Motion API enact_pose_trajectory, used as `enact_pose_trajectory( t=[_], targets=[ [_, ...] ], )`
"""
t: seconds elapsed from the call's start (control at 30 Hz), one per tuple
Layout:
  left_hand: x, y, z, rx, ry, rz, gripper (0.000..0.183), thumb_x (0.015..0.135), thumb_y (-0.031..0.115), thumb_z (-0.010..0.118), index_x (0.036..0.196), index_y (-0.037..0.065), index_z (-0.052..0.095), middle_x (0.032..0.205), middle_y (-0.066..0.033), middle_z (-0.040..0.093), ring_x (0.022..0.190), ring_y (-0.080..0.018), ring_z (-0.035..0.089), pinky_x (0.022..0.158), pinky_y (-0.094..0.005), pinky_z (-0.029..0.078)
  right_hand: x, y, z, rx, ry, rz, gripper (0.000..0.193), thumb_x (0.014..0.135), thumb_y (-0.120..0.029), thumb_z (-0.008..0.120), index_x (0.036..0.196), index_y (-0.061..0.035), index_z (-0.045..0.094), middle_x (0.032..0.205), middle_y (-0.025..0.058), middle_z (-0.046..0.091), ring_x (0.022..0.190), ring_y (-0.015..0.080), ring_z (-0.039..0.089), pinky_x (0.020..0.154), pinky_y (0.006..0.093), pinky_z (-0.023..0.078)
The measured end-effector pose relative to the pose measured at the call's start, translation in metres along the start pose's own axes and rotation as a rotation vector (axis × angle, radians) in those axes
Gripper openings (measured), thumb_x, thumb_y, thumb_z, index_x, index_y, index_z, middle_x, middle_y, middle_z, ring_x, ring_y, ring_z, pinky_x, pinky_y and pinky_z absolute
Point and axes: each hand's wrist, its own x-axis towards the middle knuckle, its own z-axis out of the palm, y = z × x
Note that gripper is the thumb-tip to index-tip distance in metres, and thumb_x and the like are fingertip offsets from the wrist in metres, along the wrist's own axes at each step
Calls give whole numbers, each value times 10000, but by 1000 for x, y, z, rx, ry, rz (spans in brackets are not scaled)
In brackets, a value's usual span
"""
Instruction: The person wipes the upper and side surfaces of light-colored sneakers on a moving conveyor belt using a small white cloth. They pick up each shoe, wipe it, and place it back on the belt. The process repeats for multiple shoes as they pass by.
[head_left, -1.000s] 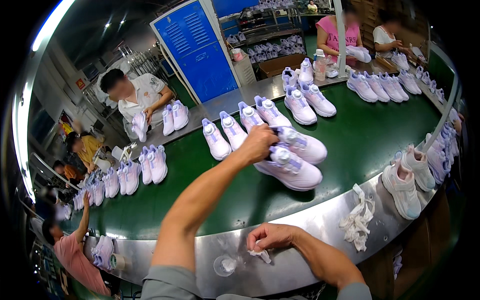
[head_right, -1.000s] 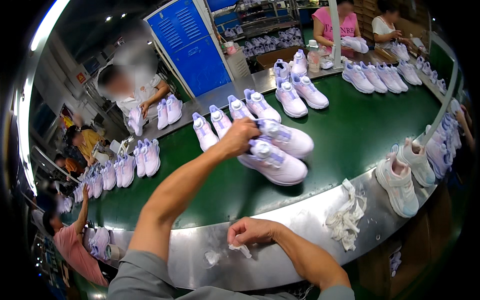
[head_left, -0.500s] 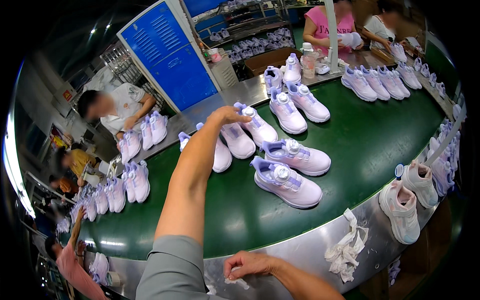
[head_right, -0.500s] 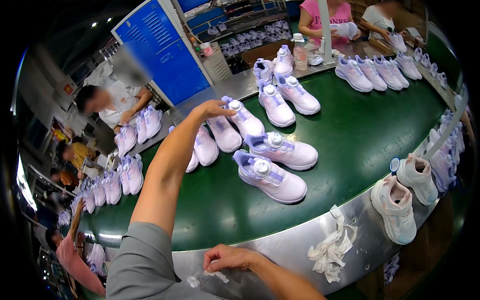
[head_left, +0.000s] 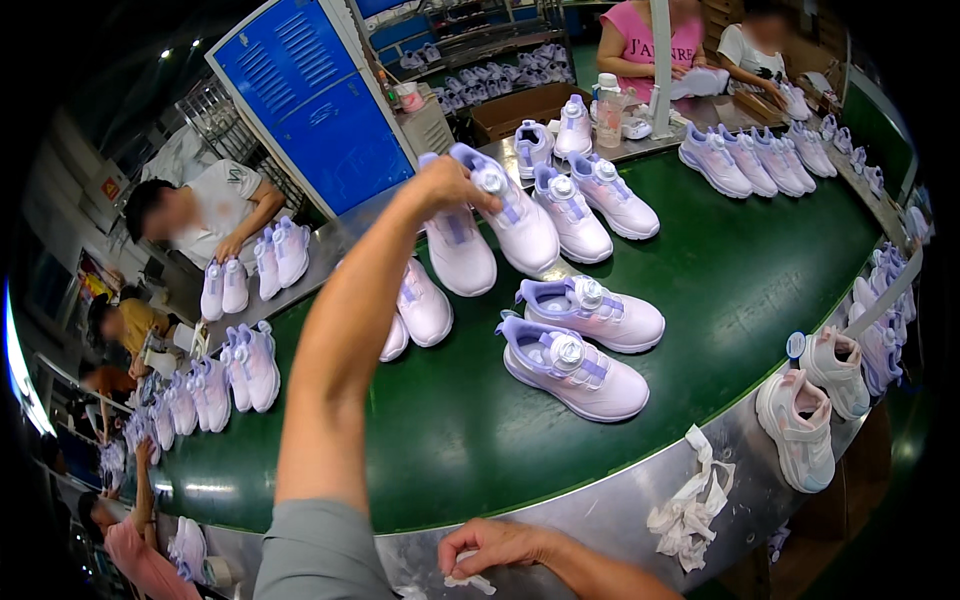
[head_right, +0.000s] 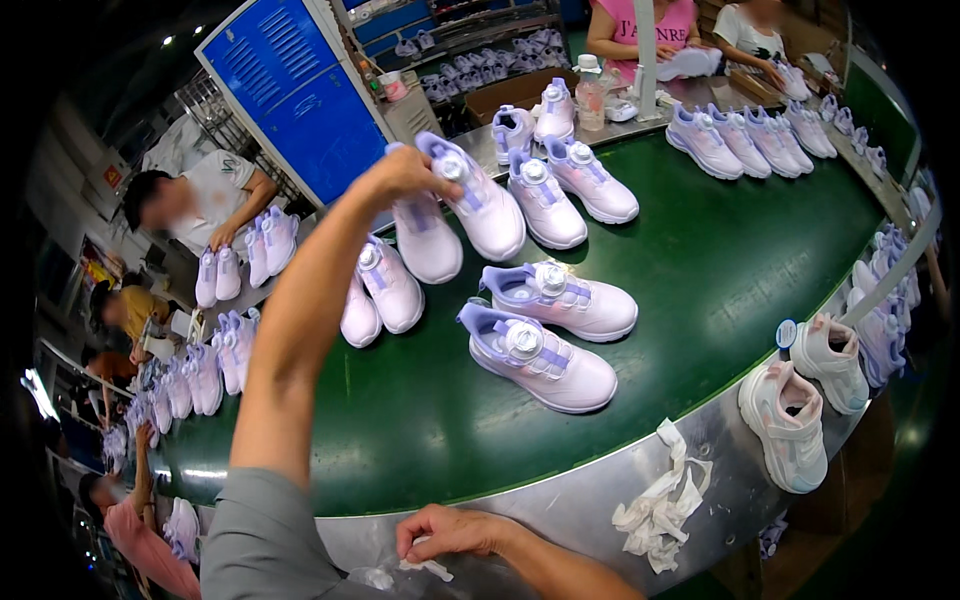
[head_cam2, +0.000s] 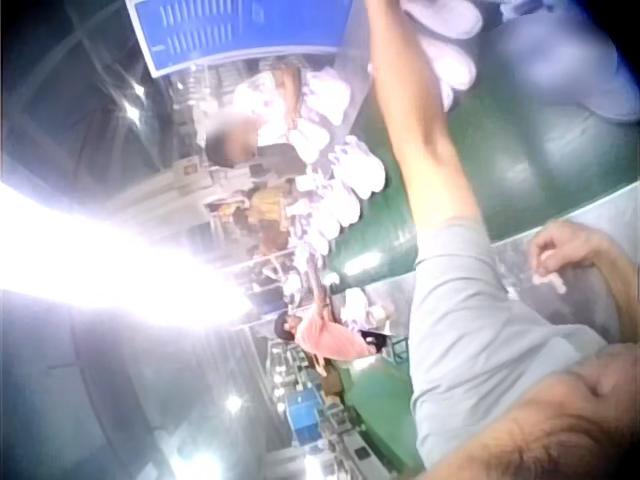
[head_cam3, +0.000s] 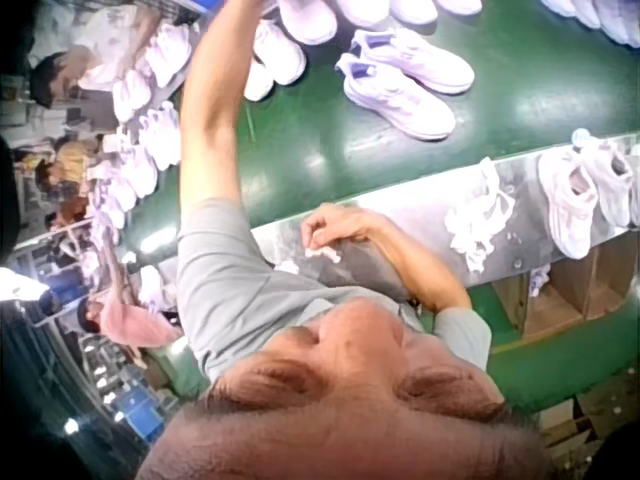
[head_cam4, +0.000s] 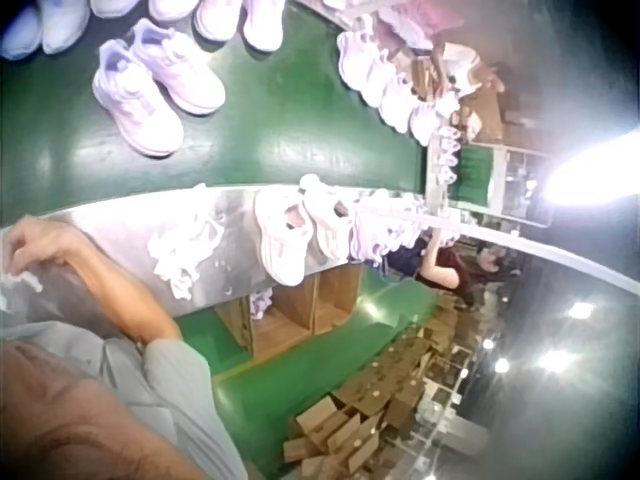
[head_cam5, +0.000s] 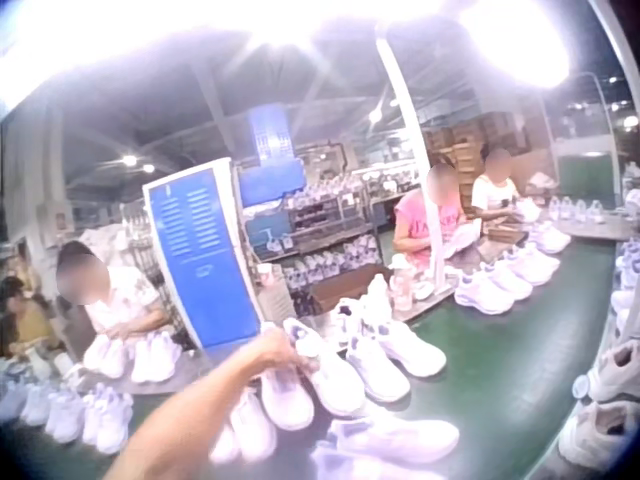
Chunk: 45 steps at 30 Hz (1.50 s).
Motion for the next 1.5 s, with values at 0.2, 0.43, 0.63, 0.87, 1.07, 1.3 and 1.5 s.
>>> enact_pose_trajectory(
  t=[0.2, 0.43, 0.63, 0.87, 1.07, 1.3, 1.5],
  targets=[
    [-189, 16, -60, 153, -71, -71, 617, 662, 551, 943, 979, 39, 807, 844, -67, 756, 794, -189, 710, 745, -331, 559, 5, 0, 1, 22, -24, 28, 156, 884, -164, 772, 961, -41, 716, 952, -2, 686, 924, 93, 613, 849, 262, 482],
    [-295, -89, 52, 59, -262, -269, 702, 686, 574, 917, 1087, 16, 771, 980, -137, 766, 912, -260, 722, 824, -393, 556, 8, -9, 5, -60, -127, 101, 130, 882, -138, 767, 929, -37, 702, 954, -9, 668, 911, 89, 585, 839, 258, 453],
    [-284, 26, 47, 632, 220, 90, 622, 771, 467, 862, 1236, 83, 712, 1055, -179, 720, 1032, -348, 669, 846, -478, 553, -1, -1, -2, -42, -87, 111, 129, 891, -139, 766, 933, -37, 698, 951, -8, 667, 901, 87, 584, 826, 257, 457],
    [-113, 69, 127, 654, -190, 133, 570, 793, 357, 815, 1341, 270, 686, 1175, -123, 757, 1120, -356, 706, 927, -459, 580, 10, 2, -5, -62, -120, 110, 132, 895, -140, 766, 940, -34, 702, 953, -2, 683, 923, 90, 600, 866, 264, 475],
    [-52, 62, 89, 611, -22, 186, 292, 786, 217, 799, 1070, 282, 809, 1119, -57, 781, 1097, -283, 735, 859, -444, 605, 6, 3, -5, -30, -89, 80, 176, 863, -179, 769, 949, -35, 716, 912, -5, 693, 862, 80, 596, 777, 251, 466],
    [35, 7, 46, 772, 118, 269, 473, 803, 59, 751, 1220, 283, 771, 1204, -79, 750, 1150, -315, 700, 899, -445, 591, 9, 4, -6, -117, -99, 57, 159, 885, -162, 737, 958, -27, 696, 914, 3, 686, 854, 91, 591, 769, 267, 470],
    [53, -35, 20, 406, 195, 397, 548, 800, 70, 757, 1325, 225, 730, 1245, -179, 710, 1156, -393, 667, 978, -455, 566, 8, -6, -3, -135, -88, 17, 167, 893, -171, 727, 964, -24, 692, 945, 11, 692, 867, 100, 599, 784, 271, 480]
  ],
)
